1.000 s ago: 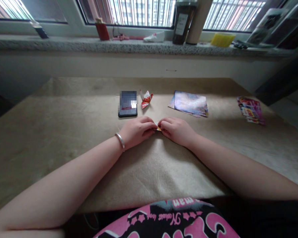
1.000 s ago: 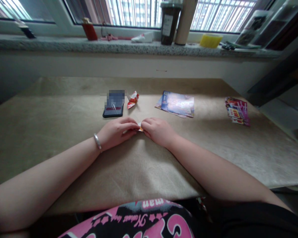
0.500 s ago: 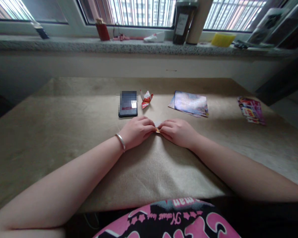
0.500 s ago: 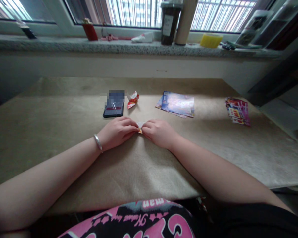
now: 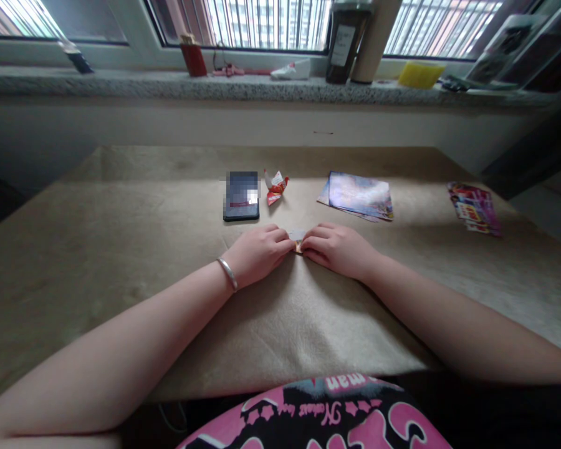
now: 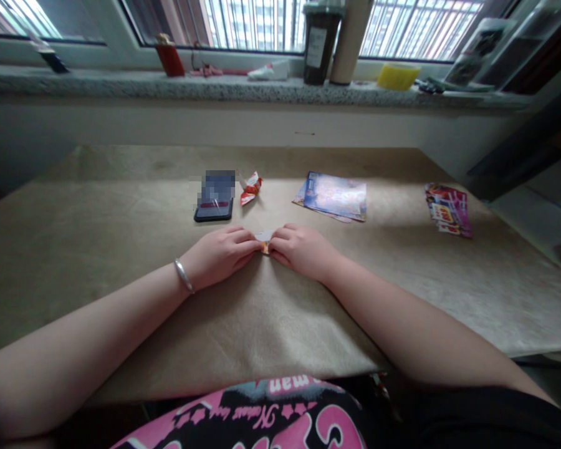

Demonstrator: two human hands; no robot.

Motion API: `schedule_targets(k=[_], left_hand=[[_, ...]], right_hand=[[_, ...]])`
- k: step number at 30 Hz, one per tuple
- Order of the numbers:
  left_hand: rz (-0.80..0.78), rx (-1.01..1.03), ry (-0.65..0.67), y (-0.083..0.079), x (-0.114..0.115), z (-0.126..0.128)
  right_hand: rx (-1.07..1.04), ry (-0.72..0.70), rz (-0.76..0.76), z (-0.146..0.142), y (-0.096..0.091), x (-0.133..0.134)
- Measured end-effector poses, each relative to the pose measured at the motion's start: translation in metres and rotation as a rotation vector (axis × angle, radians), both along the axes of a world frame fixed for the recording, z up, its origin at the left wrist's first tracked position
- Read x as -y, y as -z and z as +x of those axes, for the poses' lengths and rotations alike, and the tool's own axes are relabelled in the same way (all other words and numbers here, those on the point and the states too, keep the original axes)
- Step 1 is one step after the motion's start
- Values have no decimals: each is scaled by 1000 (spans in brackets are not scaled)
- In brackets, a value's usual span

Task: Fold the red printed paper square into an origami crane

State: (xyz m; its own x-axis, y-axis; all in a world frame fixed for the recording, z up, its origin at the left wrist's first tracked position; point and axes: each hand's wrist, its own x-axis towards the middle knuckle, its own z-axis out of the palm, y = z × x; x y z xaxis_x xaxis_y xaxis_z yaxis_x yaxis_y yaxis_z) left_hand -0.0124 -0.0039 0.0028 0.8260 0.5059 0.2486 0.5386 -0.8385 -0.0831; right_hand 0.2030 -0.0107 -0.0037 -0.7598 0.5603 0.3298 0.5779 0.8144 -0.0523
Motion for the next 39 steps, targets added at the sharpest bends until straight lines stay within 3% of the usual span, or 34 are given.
schedule_targets(k=[11,20,25,31,39], left_hand=[[-61,22,0,0,0,3],[-27,7,14,-2,0,0],[-13,-1,33,-2,0,-1],[-18,-52,24,-4,1,-1],[40,-73,115,-6,-4,-6]], right_hand=[[98,61,93,-6,-3,7],[96,155,58,-13,-2,12],[-20,201,-47,-13,0,8],[-212,274,-318,-13,2,1],[-175,321,-345,-9,3,-4]])
